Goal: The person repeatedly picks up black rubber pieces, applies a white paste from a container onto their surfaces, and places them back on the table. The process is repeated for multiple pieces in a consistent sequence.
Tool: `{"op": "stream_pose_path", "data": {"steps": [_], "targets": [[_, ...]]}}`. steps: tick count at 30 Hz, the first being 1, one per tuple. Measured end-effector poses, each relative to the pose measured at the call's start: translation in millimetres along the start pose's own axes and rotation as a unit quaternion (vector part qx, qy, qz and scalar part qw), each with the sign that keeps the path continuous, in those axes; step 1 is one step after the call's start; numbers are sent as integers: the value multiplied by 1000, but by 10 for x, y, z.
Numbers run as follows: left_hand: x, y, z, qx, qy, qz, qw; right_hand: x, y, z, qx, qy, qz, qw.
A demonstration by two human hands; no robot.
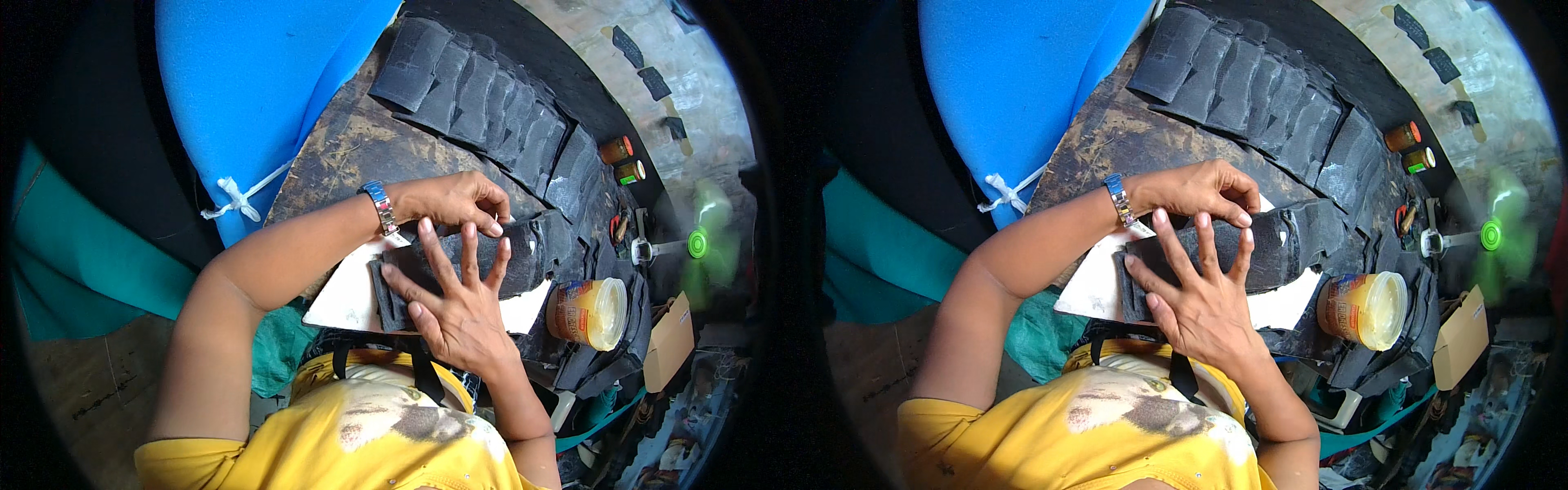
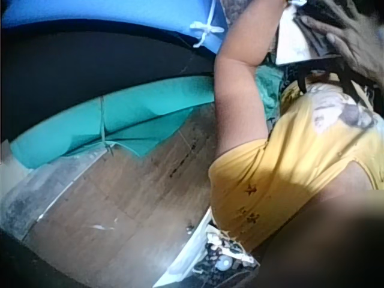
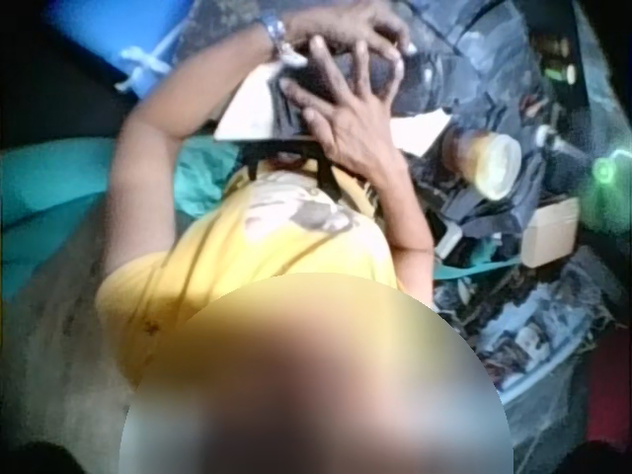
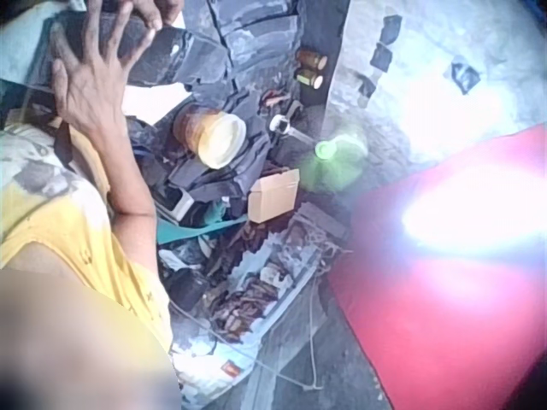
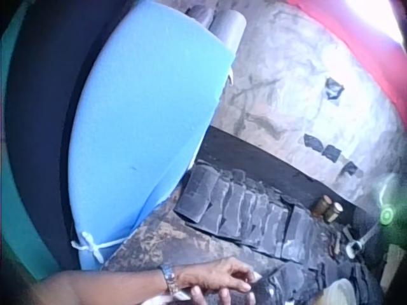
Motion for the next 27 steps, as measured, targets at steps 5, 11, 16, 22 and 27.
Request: {"op": "stream_pose_path", "data": {"steps": [5,11,16,22,27], "targets": [[-21,3,23,-22,-14,-13,1000,-4,392,306,-146,-175,6,974],[-9,-23,3,-25,-44,-27,998,-128,630,-211,-75,131,-141,978],[-35,-16,-9,-23,-70,-22,997,-49,563,-342,-82,85,-76,990],[-20,24,16,-39,-95,35,994,155,488,-200,-147,-7,-30,989],[-34,16,11,-51,-92,35,994,95,821,-98,-272,-101,26,957]]}}
Point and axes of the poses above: each hand's wrist, its own y-axis away from the middle knuckle, its own z-axis out of the back of the hand, x = y × z, the point moved 7 cm from there along -y, towards the middle knuckle, and after that the axes turned 12 degrees about z, right-handed, at the moved point
